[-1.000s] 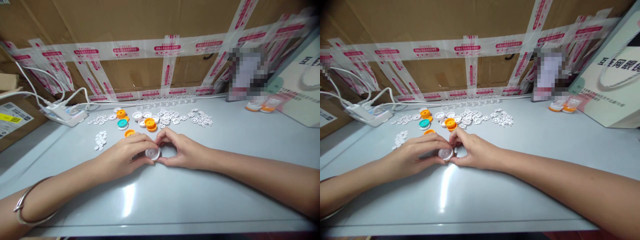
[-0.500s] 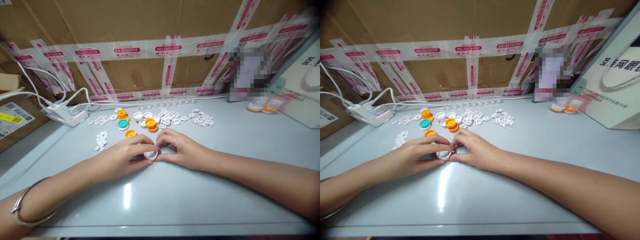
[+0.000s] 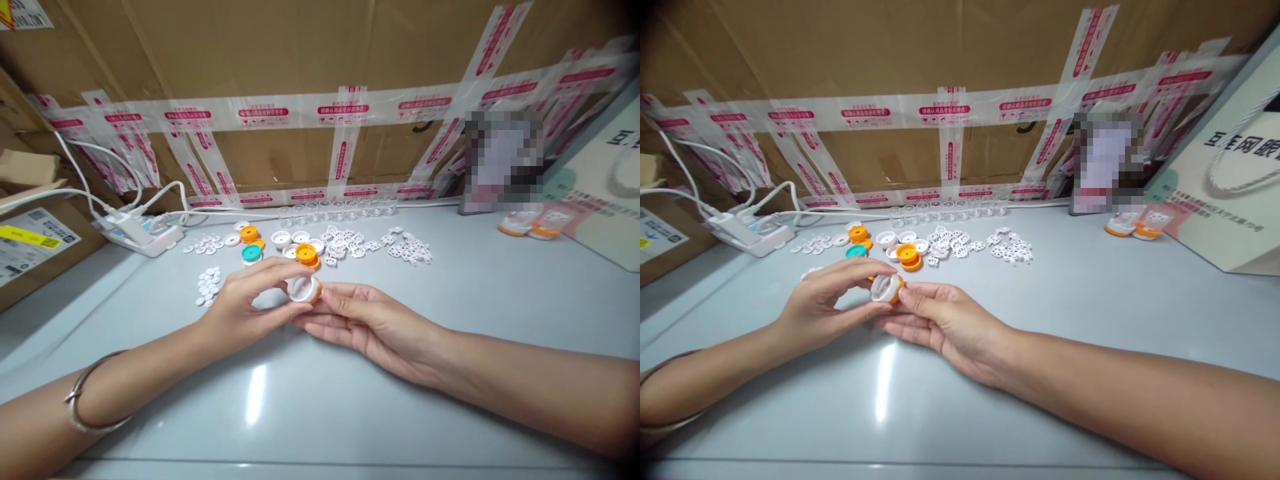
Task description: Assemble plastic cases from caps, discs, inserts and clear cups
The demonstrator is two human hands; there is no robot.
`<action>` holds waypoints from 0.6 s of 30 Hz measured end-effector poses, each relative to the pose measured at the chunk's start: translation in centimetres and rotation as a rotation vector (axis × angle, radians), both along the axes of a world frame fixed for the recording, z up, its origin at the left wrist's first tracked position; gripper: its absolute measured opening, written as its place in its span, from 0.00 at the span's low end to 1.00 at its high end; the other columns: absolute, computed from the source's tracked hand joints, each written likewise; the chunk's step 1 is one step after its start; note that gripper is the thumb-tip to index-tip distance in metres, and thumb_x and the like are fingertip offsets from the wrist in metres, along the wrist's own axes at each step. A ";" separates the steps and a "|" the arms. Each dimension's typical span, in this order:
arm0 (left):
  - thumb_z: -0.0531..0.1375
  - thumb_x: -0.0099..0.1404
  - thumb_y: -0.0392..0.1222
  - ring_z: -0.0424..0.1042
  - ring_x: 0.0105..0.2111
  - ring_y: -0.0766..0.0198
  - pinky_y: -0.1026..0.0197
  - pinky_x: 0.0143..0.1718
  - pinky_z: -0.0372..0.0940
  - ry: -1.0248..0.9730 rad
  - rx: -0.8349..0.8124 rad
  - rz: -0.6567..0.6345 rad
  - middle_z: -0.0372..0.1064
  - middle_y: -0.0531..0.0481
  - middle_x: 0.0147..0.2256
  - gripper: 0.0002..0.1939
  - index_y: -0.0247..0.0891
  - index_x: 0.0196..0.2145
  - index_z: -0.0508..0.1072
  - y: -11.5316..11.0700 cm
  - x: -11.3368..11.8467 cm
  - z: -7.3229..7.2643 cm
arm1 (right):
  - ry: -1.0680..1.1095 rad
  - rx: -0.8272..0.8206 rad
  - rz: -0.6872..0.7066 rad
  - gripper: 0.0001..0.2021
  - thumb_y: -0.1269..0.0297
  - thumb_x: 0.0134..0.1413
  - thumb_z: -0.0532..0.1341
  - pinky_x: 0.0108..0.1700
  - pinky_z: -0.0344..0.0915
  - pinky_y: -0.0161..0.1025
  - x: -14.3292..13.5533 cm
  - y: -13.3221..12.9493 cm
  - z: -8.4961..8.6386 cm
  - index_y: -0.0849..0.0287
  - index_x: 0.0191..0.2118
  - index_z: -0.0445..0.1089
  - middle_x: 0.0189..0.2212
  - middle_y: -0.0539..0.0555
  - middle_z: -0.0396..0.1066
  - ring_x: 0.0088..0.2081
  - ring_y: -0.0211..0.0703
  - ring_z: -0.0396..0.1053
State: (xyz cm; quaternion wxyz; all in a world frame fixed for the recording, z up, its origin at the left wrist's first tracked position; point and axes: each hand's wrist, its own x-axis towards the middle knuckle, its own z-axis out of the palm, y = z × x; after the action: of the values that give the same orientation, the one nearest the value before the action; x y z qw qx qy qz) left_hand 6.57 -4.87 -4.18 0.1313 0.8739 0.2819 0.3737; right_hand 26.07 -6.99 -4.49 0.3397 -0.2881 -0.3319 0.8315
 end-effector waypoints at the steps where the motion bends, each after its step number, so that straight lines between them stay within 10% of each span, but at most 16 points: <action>1: 0.61 0.59 0.34 0.70 0.42 0.65 0.62 0.45 0.67 -0.008 -0.007 0.001 0.71 0.45 0.43 0.16 0.38 0.46 0.69 0.0 0.1 -0.1 | 0.028 -0.024 -0.017 0.09 0.65 0.55 0.60 0.52 0.65 0.37 -0.1 -0.1 -0.1 0.63 0.40 0.73 0.36 0.55 0.75 0.39 0.36 0.73; 11: 0.61 0.58 0.33 0.71 0.46 0.61 0.62 0.43 0.72 -0.073 -0.107 -0.068 0.71 0.44 0.46 0.19 0.37 0.48 0.68 -0.5 -0.2 -0.5 | 0.007 -0.026 -0.146 0.07 0.67 0.51 0.63 0.55 0.63 0.38 -0.3 0.1 -0.5 0.64 0.36 0.75 0.37 0.56 0.76 0.42 0.39 0.72; 18: 0.63 0.58 0.41 0.77 0.32 0.63 0.65 0.34 0.74 0.024 0.123 0.121 0.77 0.49 0.34 0.14 0.38 0.42 0.71 -1.1 -0.1 -0.1 | -0.022 -0.013 -0.106 0.10 0.63 0.51 0.63 0.55 0.62 0.39 -0.4 0.1 -0.5 0.64 0.36 0.76 0.38 0.57 0.75 0.43 0.39 0.72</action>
State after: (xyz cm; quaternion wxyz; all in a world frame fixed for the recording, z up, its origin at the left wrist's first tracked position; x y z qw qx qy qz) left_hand 6.47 -5.97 -4.27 0.0511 0.8661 0.3120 0.3871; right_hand 25.66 -6.94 -4.99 0.3777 -0.3164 -0.3147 0.8113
